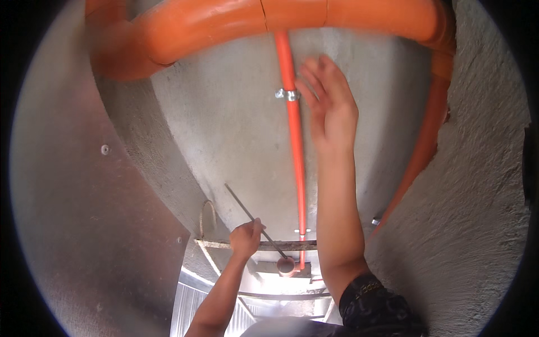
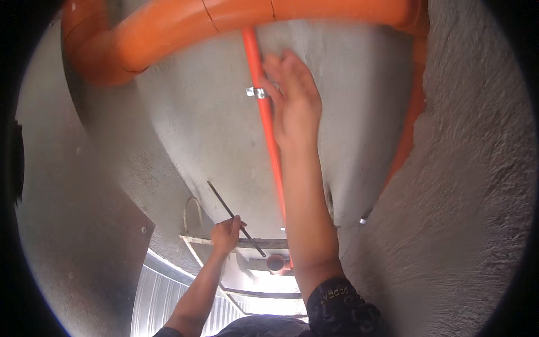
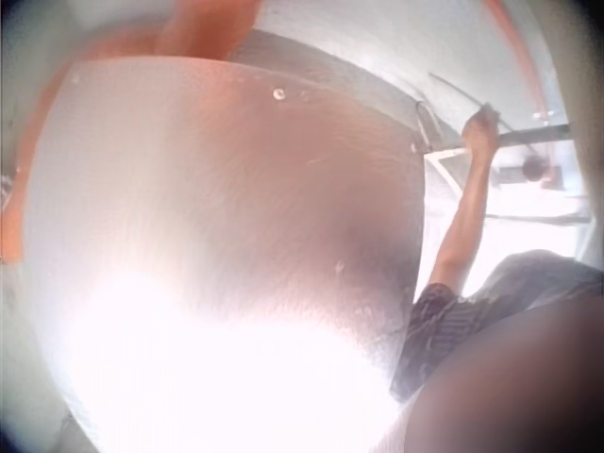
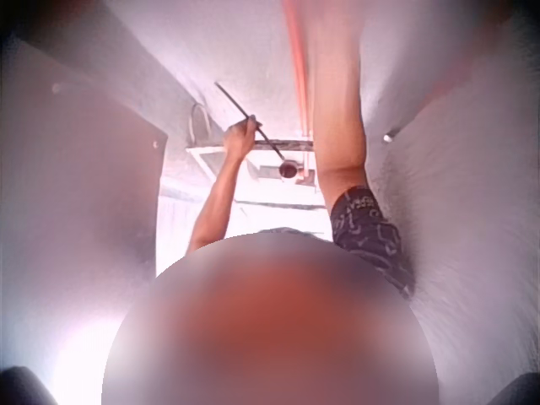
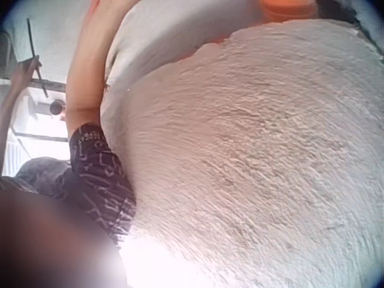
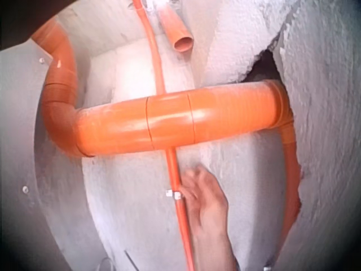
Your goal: The person secures a red conduit to an orange pipe using metal clamps and a screwdriver. They position the conduit, attach clamps, and tighten them while working inside a confined cylindrical space.
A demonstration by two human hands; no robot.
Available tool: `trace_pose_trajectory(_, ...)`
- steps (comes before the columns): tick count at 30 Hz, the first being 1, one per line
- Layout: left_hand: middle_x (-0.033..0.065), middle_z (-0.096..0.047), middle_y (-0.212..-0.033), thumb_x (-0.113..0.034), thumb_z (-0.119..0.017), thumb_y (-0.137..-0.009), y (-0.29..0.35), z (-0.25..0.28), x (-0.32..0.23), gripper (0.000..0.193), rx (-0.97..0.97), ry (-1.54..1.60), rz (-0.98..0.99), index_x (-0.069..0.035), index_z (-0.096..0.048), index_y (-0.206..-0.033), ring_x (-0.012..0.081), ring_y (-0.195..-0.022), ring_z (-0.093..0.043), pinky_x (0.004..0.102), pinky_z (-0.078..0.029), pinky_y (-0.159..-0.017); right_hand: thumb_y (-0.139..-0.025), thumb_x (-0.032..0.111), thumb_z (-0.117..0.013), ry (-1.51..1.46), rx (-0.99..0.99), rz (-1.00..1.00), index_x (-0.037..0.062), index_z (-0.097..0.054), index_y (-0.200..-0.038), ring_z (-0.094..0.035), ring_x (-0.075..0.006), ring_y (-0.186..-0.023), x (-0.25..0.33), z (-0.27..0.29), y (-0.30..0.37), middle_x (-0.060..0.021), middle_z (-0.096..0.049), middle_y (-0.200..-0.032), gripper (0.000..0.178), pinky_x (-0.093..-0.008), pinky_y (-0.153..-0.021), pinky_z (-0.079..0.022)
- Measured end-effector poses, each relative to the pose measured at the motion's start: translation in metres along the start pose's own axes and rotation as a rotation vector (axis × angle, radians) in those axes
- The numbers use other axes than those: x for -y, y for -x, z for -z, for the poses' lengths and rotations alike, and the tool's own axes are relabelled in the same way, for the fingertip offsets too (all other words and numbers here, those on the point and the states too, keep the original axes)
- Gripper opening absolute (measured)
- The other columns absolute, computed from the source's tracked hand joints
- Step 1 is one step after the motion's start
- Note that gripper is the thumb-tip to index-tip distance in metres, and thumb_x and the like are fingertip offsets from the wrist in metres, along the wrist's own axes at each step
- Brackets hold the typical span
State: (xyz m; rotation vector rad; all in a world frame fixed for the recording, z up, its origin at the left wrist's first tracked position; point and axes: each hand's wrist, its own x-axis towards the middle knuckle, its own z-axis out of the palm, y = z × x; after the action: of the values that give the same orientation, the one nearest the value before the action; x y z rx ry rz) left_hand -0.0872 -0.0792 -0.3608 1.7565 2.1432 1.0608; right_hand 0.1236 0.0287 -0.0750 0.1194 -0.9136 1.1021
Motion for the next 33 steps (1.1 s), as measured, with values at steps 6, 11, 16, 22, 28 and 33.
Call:
trace_pose_trajectory(6, 0.0104, -0.078, -0.085, -0.045, -0.042, -0.109, 0.0, 0.0, 0.0, 0.053, 0.077, -0.027, -0.027, -0.016, -0.084, -0.093, 0.0334, -0.085, -0.075, 0.0445, -0.057, -0.079, -0.097, 0.023, -0.078, 0.941, -0.099, -0.315, 0.0032, -0.076, -0.112, -0.073, -0.0139, -0.094, -0.019, 0.078, 0.144, -0.0088, -0.078, -0.101, 0.024, -0.0282, -0.084, -0.055)
trace_pose_trajectory(11, 0.0078, -0.078, -0.082, -0.041, -0.044, -0.109, 0.0, -0.003, 0.004, 0.05, 0.05, 0.024, -0.058, -0.014, -0.083, -0.092, 0.0292, -0.079, -0.076, 0.041, -0.057, -0.075, -0.096, 0.024, -0.076, 1.21, -0.03, -0.162, 0.0074, -0.079, -0.103, -0.076, -0.0247, -0.083, -0.052, 0.117, 0.217, -0.0096, -0.078, -0.088, 0.018, -0.0349, -0.07, -0.057)
trace_pose_trajectory(16, 0.0092, -0.076, -0.08, -0.024, -0.045, -0.11, 0.006, -0.003, 0.01, 0.043, -0.133, 0.197, -0.211, -0.011, -0.083, -0.096, 0.0247, -0.066, -0.069, 0.0366, -0.053, -0.064, -0.098, 0.035, -0.074, 1.274, 0.352, -0.333, 0.0144, -0.076, -0.119, -0.075, -0.0215, -0.095, -0.066, 0.123, 0.243, -0.0068, -0.077, -0.098, 0.029, -0.0363, -0.083, -0.058)
trace_pose_trajectory(22, 0.014, -0.079, -0.11, -0.034, -0.039, -0.114, 0.007, -0.005, 0.026, 0.053, 0.013, 0.434, -0.277, -0.005, -0.08, -0.099, 0.0222, -0.087, -0.075, 0.0344, -0.057, -0.076, -0.097, 0.038, -0.073, 1.217, 0.633, -0.656, 0.0147, -0.074, -0.123, -0.074, -0.0277, -0.096, -0.072, 0.118, 0.255, -0.0073, -0.078, -0.105, 0.036, -0.0381, -0.083, -0.059)
trace_pose_trajectory(28, 0.0163, -0.07, -0.137, -0.045, -0.037, -0.114, 0.007, 0.0, 0.027, 0.054, 0.206, 0.494, -0.342, -0.004, -0.071, -0.122, 0.0251, -0.108, -0.074, 0.0338, -0.059, -0.086, -0.105, 0.024, -0.063, 1.174, 0.402, -0.575, 0.0065, -0.069, -0.119, -0.076, -0.025, -0.083, -0.088, 0.113, 0.286, -0.0109, -0.078, -0.099, 0.023, -0.0364, -0.075, -0.059)
trace_pose_trajectory(33, 0.01, -0.074, -0.123, -0.069, -0.026, -0.107, 0.004, 0.011, 0.002, 0.067, 0.506, -0.331, -0.318, -0.028, -0.067, -0.14, 0.0315, -0.106, -0.073, 0.0459, -0.054, -0.097, -0.108, 0.016, -0.057, 0.94, 0.012, -0.443, -0.0002, -0.062, -0.128, -0.077, -0.0186, -0.077, -0.062, 0.116, 0.29, -0.0102, -0.079, -0.096, 0.027, -0.0304, -0.07, -0.06)
